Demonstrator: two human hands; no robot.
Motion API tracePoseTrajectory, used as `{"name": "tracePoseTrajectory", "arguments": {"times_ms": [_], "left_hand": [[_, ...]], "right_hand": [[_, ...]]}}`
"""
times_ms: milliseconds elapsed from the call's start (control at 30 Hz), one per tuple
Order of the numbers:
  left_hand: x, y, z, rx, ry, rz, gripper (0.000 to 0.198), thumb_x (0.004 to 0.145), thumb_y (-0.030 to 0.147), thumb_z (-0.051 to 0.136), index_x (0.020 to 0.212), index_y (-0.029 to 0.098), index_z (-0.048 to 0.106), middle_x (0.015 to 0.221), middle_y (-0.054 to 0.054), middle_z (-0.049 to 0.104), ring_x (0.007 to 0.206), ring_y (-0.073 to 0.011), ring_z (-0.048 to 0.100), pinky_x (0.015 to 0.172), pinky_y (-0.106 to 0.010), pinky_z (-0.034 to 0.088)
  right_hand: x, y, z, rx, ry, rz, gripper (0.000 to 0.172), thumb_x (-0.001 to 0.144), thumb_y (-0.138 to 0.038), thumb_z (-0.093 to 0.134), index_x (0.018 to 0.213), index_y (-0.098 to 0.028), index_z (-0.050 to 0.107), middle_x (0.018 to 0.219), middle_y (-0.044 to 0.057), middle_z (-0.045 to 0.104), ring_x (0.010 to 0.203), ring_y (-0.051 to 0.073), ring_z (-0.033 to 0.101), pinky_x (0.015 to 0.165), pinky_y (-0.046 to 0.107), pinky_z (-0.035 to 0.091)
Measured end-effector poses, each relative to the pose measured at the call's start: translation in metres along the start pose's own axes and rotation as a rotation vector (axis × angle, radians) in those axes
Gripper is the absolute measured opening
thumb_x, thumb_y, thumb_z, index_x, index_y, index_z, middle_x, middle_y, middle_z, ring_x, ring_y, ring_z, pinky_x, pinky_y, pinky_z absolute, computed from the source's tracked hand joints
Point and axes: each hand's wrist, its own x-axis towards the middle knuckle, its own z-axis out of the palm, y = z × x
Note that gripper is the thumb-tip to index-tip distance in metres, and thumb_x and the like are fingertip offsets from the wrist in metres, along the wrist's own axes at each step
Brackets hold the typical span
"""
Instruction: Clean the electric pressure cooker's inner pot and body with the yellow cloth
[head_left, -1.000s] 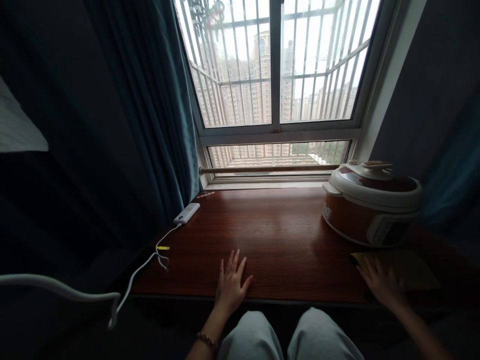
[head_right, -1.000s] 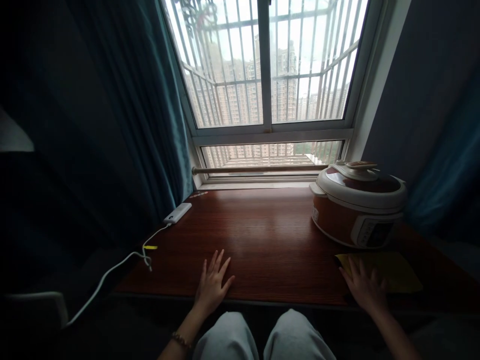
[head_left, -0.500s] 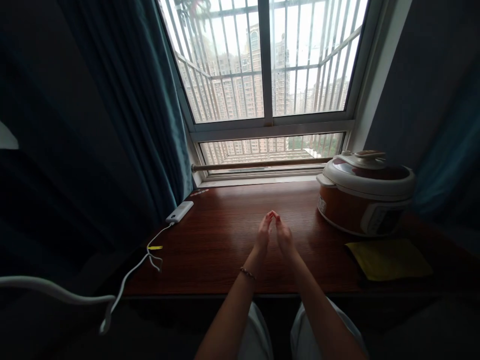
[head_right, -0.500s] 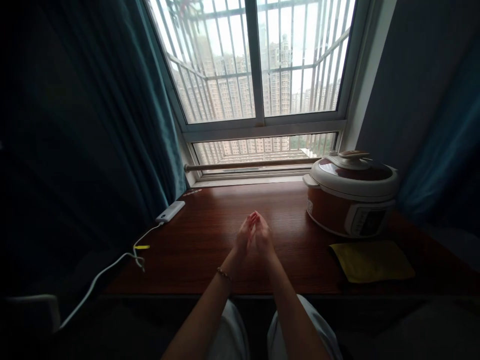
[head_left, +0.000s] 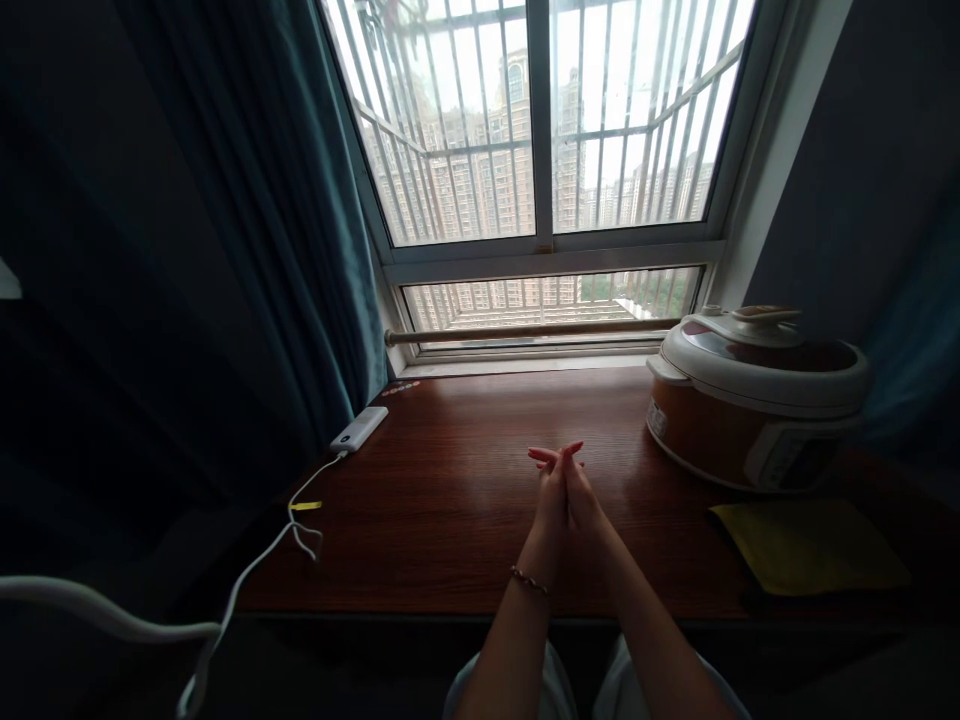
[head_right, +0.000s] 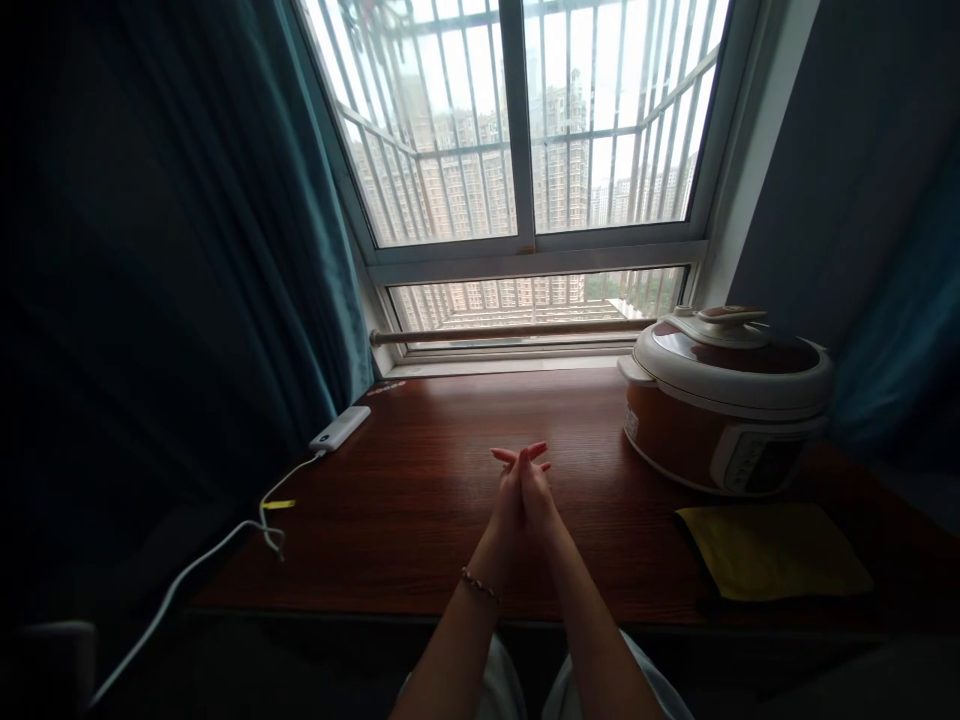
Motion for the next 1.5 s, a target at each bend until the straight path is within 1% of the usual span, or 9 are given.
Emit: {"name": "tracePoseTrajectory", "arguments": {"times_ms": [100,233,400,500,667,800,967,1267,1500], "left_hand": [[0.002,-0.003,0.002,0.026,0.019,-0.062,0.031,0.077,0.043,0.052,0.078,0.017,0.068,0.095,-0.012,0.066,0.098,-0.0308,0.058,0.089,-0.042,0.042],[0.002,-0.007,-0.002,0.027,0.067,-0.114,0.033,0.074,0.044,0.055,0.065,0.014,0.065,0.074,-0.010,0.064,0.087,-0.0276,0.060,0.084,-0.038,0.043],[0.002,-0.007,0.001,-0.049,0.148,-0.190,0.035,0.071,0.044,0.061,0.073,0.010,0.065,0.071,-0.009,0.064,0.081,-0.0240,0.062,0.084,-0.035,0.043],[0.003,-0.005,0.003,-0.094,0.182,-0.251,0.042,0.068,0.051,0.062,0.071,0.009,0.065,0.069,-0.009,0.064,0.082,-0.0234,0.062,0.084,-0.032,0.043],[0.002,0.000,-0.002,-0.147,0.173,-0.352,0.055,0.073,0.061,0.049,0.067,0.009,0.065,0.060,-0.007,0.062,0.076,-0.0216,0.063,0.075,-0.029,0.046],[0.004,-0.002,-0.009,-0.205,0.164,-0.441,0.049,0.077,0.055,0.048,0.067,0.010,0.065,0.057,-0.007,0.063,0.070,-0.0198,0.063,0.069,-0.028,0.047],[0.008,-0.009,-0.012,-0.209,0.182,-0.444,0.035,0.075,0.042,0.056,0.066,0.010,0.067,0.057,-0.006,0.063,0.065,-0.0166,0.061,0.061,-0.024,0.044],[0.000,-0.005,-0.012,-0.034,0.122,-0.350,0.036,0.061,0.049,0.069,0.075,0.015,0.069,0.072,-0.003,0.062,0.059,-0.0117,0.052,0.047,-0.021,0.031],[-0.004,-0.003,-0.007,-0.136,0.170,-0.368,0.026,0.056,0.036,0.074,0.063,0.012,0.066,0.064,-0.004,0.058,0.059,-0.0136,0.054,0.050,-0.023,0.036]], "right_hand": [[0.002,0.002,-0.006,-0.045,0.009,-0.044,0.071,0.074,-0.075,0.031,0.095,-0.019,0.070,0.091,0.008,0.068,0.095,0.025,0.057,0.087,0.037,0.041],[0.001,0.006,-0.009,0.015,0.039,0.034,0.073,0.075,-0.075,0.028,0.090,-0.018,0.071,0.083,0.009,0.069,0.082,0.021,0.060,0.080,0.033,0.044],[-0.001,0.000,-0.010,0.266,-0.064,0.198,0.079,0.073,-0.077,0.027,0.088,-0.012,0.071,0.081,0.012,0.068,0.080,0.022,0.061,0.072,0.032,0.047],[-0.002,-0.002,-0.009,0.280,-0.027,0.227,0.078,0.073,-0.077,0.029,0.086,-0.012,0.071,0.078,0.012,0.068,0.082,0.023,0.061,0.072,0.031,0.047],[0.000,0.007,-0.003,0.179,0.050,0.249,0.075,0.074,-0.075,0.032,0.086,-0.012,0.071,0.075,0.011,0.069,0.081,0.023,0.062,0.073,0.032,0.047],[0.005,0.016,-0.005,0.226,0.017,0.295,0.072,0.074,-0.073,0.034,0.086,-0.012,0.071,0.075,0.011,0.069,0.079,0.023,0.063,0.072,0.032,0.047],[0.009,0.021,-0.013,0.345,-0.043,0.398,0.066,0.077,-0.068,0.040,0.091,-0.011,0.069,0.075,0.012,0.069,0.077,0.022,0.064,0.069,0.032,0.048],[-0.005,0.011,-0.018,0.124,-0.115,0.130,0.074,0.074,-0.075,0.031,0.092,-0.015,0.070,0.088,0.013,0.067,0.088,0.024,0.061,0.074,0.035,0.048],[-0.003,0.016,-0.023,-0.138,-0.125,-0.010,0.077,0.077,-0.074,0.023,0.093,-0.015,0.070,0.087,0.011,0.066,0.089,0.024,0.059,0.079,0.036,0.045]]}}
